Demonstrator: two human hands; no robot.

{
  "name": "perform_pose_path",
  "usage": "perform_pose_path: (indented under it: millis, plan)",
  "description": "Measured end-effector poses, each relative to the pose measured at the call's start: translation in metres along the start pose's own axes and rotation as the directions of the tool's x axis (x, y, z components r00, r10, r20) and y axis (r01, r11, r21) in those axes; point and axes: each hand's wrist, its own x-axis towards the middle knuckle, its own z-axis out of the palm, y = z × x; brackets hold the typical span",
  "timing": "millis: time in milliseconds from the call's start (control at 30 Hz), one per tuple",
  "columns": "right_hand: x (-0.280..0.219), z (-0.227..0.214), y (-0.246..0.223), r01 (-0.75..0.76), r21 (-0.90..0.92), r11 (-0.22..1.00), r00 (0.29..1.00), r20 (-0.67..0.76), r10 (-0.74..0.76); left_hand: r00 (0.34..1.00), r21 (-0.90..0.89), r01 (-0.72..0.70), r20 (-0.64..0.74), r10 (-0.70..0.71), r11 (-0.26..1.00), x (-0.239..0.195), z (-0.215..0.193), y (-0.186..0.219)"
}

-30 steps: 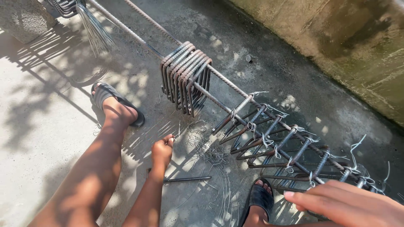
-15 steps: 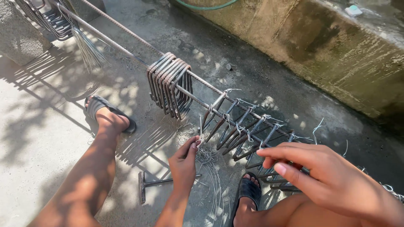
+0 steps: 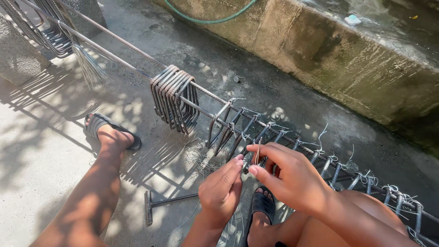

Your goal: Tying rebar stirrups to longitudinal bars using wire and a manual twisting tool

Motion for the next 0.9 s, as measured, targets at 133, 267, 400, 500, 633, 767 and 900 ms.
perform_pose_path:
  millis: [133,267,400,500,633,767,900]
  plan:
    - [-0.001,-0.002,0.005,-0.102,0.039,0.994,0.995,0.008,0.102,0.994,-0.061,0.005,0.109,0.001,0.998,-0.004,0.001,0.000]
    - [-0.005,-0.003,0.023,-0.238,0.103,0.966,0.966,0.128,0.225,0.972,-0.018,-0.034,0.232,0.037,0.999,-0.002,-0.005,0.000]
    - [-0.012,-0.006,0.042,-0.314,0.263,0.912,0.940,0.220,0.260,0.963,-0.139,-0.016,0.265,0.053,0.990,-0.008,-0.007,0.002]
    - [-0.014,-0.009,0.057,-0.319,0.298,0.899,0.928,0.289,0.234,0.952,-0.252,0.023,0.300,0.056,0.967,-0.014,-0.006,0.000]
    - [-0.018,-0.013,0.072,-0.281,0.281,0.918,0.921,0.346,0.176,0.929,-0.384,0.195,0.367,-0.045,0.903,-0.015,-0.008,0.001]
    - [-0.018,-0.011,0.060,-0.101,0.126,0.987,0.938,0.342,0.053,0.894,-0.479,0.378,0.412,-0.178,0.792,-0.020,-0.006,-0.007]
    - [-0.022,-0.002,0.048,0.063,0.055,0.996,0.964,0.256,-0.075,0.762,-0.534,0.645,0.505,-0.406,0.546,-0.023,-0.002,-0.013]
